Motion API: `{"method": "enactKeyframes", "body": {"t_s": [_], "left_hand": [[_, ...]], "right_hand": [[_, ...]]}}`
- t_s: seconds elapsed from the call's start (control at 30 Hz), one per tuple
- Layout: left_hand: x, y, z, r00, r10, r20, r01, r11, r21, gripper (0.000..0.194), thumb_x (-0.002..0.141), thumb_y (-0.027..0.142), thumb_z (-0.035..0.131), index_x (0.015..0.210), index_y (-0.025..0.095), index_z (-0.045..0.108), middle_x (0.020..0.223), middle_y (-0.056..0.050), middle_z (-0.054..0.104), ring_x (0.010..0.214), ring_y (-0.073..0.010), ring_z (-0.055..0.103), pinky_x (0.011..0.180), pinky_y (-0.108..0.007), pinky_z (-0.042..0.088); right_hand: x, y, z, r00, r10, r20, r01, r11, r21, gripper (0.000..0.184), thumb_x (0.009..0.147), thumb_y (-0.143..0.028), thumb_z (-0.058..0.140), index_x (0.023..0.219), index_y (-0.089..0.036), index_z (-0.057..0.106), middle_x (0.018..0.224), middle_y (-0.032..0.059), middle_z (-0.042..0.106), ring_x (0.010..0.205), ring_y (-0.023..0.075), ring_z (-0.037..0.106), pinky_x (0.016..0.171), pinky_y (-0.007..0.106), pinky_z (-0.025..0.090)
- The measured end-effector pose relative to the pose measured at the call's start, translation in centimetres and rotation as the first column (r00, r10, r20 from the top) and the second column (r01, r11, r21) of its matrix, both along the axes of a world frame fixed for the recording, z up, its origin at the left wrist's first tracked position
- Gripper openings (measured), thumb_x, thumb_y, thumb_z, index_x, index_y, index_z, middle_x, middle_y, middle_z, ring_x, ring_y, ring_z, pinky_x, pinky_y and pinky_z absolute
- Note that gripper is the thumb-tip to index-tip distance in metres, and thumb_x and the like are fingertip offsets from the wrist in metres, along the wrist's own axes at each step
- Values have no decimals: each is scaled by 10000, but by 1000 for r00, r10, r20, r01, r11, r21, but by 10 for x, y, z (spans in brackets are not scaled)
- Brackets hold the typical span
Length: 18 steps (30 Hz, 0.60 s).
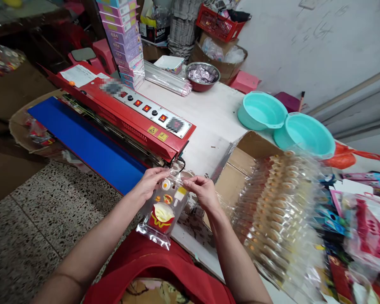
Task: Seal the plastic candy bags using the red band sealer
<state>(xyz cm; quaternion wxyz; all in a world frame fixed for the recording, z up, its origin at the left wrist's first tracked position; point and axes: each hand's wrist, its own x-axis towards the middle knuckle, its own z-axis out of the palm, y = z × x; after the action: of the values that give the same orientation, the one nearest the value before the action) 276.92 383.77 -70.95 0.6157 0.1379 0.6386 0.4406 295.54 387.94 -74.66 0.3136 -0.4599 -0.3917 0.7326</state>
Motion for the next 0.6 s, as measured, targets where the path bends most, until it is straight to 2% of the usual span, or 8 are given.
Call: {"method": "enactKeyframes", "body": {"t_s": [0.13,0.27,0.37,0.47,0.6], "left_hand": [[-3,9,-7,996,82,-34,-84,994,-64,291,548,261,824,743,110,670,724,-88,724,572,-154,642,515,-244,493],[-1,15,-21,977,188,-104,-192,981,-30,218,591,224,785,683,122,616,565,-53,673,449,-133,585,453,-231,456],[-7,18,-26,974,203,-103,-206,978,-26,239,610,232,789,736,125,617,586,-45,679,484,-133,610,457,-212,454],[-23,16,-27,983,162,-91,-169,983,-69,361,572,238,837,843,126,626,694,-62,719,541,-141,648,483,-207,471],[-45,9,-27,984,114,-135,-132,983,-129,457,580,210,839,953,140,583,697,-65,720,500,-148,644,464,-208,453]], "right_hand": [[-7,-3,-5,999,-40,33,39,998,53,298,540,-437,878,634,-197,728,811,62,749,749,208,679,687,321,545],[-16,-5,-16,996,-70,50,66,994,87,301,561,-435,868,690,-196,738,823,68,751,727,211,685,684,341,555],[-26,-2,-27,991,-130,10,130,991,24,383,519,-407,888,781,-182,722,755,57,744,670,200,684,653,333,554],[-39,6,-37,979,-201,-15,200,978,-64,460,473,-371,897,822,-162,682,712,44,734,641,186,682,624,305,547],[-63,18,-45,968,-252,-3,251,963,-103,446,468,-346,879,794,-157,640,680,36,714,588,163,649,542,259,510]]}}
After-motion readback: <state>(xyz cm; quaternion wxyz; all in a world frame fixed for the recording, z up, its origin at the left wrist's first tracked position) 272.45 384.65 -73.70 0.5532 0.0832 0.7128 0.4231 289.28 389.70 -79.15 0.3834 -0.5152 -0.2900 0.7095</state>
